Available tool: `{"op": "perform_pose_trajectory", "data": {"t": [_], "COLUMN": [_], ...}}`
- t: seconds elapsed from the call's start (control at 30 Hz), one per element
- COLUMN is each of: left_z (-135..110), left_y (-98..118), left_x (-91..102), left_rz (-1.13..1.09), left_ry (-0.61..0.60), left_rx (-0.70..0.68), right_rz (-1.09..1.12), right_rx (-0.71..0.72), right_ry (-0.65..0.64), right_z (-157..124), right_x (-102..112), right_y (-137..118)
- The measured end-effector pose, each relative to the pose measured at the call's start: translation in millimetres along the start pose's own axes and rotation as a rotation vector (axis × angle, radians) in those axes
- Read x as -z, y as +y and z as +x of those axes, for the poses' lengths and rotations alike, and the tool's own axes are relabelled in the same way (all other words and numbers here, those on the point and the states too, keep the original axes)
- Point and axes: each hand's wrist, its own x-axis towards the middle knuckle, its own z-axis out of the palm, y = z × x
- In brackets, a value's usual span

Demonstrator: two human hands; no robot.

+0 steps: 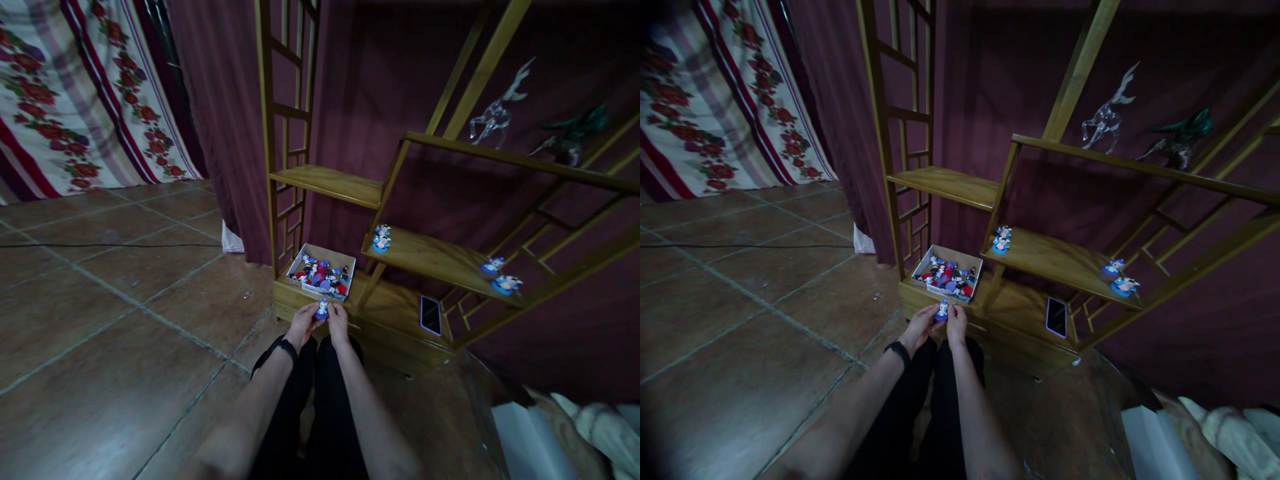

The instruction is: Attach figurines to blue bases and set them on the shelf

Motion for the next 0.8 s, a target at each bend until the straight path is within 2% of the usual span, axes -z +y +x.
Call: {"op": "perform_pose_trajectory", "data": {"t": [0.13, 0.33, 0.8], "left_z": [0.1, 2.3, 5.7], "left_y": [-0.8, -4.1, -6.4], "left_x": [0.0, -0.2, 1.9], "left_rz": [0.003, 0.0, 0.019], "left_ry": [0.019, 0.04, 0.037], "left_rx": [-0.021, -0.058, -0.064], "right_rz": [-0.099, -0.222, -0.209], "right_rx": [-0.015, 0.034, 0.071], "right_ry": [-0.003, 0.019, -0.03], "right_z": [-2.8, -8.6, -6.5], "right_x": [2.8, 3.9, 7.4], "right_y": [-9.5, -15.7, -9.8]}}
